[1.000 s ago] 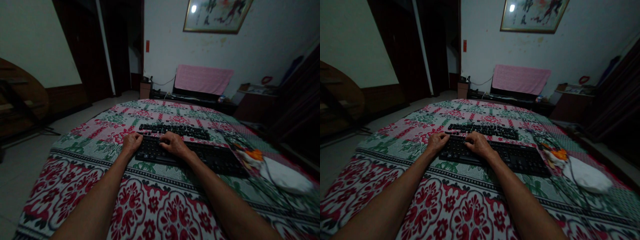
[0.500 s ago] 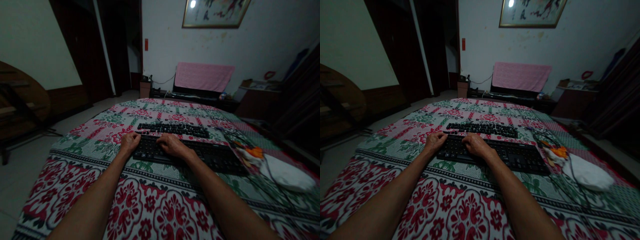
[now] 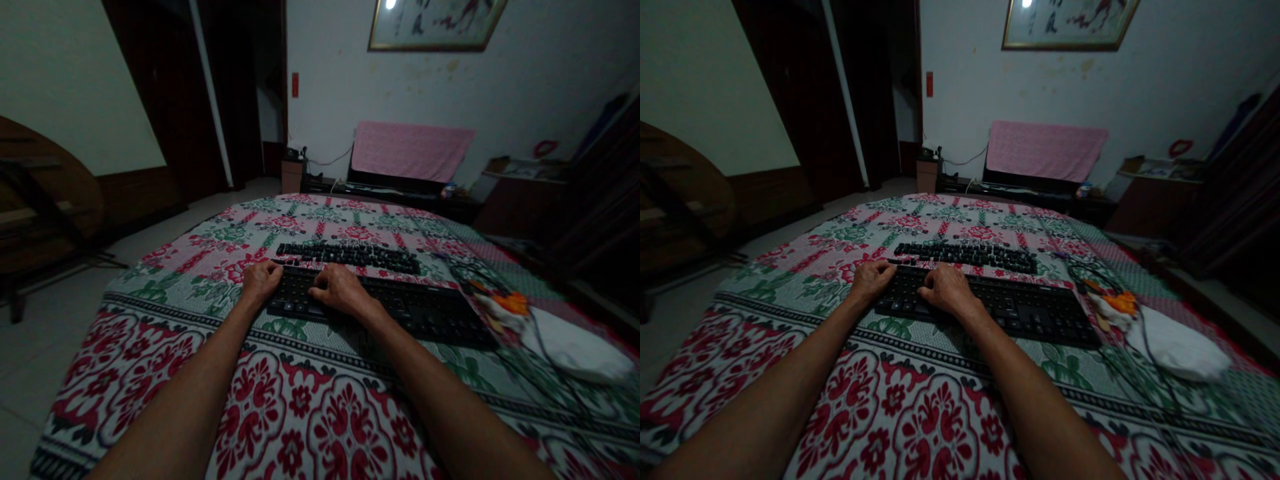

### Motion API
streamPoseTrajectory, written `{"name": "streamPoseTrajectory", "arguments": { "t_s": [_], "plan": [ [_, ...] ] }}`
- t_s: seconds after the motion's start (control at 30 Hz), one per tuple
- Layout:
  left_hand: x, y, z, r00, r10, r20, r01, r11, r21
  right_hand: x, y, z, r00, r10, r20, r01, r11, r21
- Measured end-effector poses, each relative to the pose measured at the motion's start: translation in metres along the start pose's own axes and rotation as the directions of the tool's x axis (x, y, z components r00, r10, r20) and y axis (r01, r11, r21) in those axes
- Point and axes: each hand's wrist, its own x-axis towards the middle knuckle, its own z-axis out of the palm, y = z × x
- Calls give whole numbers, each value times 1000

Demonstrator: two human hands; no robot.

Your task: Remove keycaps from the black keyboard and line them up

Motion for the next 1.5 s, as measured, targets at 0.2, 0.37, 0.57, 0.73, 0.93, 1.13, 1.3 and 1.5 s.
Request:
{"name": "streamPoseTrajectory", "arguments": {
  "t_s": [0.2, 0.37, 0.57, 0.73, 0.93, 1.13, 1.3, 1.5],
  "plan": [
    [0, -1, 1, 1000, 4, -9, -4, 1000, -9, 5, 7, 1, 996, 2, 86, -17, 983, 185],
    [-1, 1, 0, 1000, -2, -6, 2, 1000, -21, 7, 21, -4, 991, -39, 128, -21, 900, 435],
    [-1, 3, -1, 1000, -19, -6, 18, 999, -32, -1, 14, -14, 958, -161, 236, 37, 889, 457],
    [-1, 1, 0, 1000, -9, -19, 9, 1000, -16, -2, 14, -11, 960, -159, 230, 61, 923, 381],
    [-2, 3, -1, 1000, 4, -9, -4, 1000, -31, 0, 18, -4, 959, -151, 241, 38, 909, 416],
    [-1, 3, -1, 1000, -7, -13, 7, 1000, -2, -1, 13, -3, 967, -68, 246, -43, 906, 420],
    [-1, 1, 0, 1000, 9, -13, -9, 1000, -4, -1, 12, -5, 961, -69, 269, -55, 902, 428],
    [-2, 1, -1, 1000, -3, 0, 3, 999, -33, -1, 13, -4, 959, -66, 275, -57, 906, 419]
  ]
}}
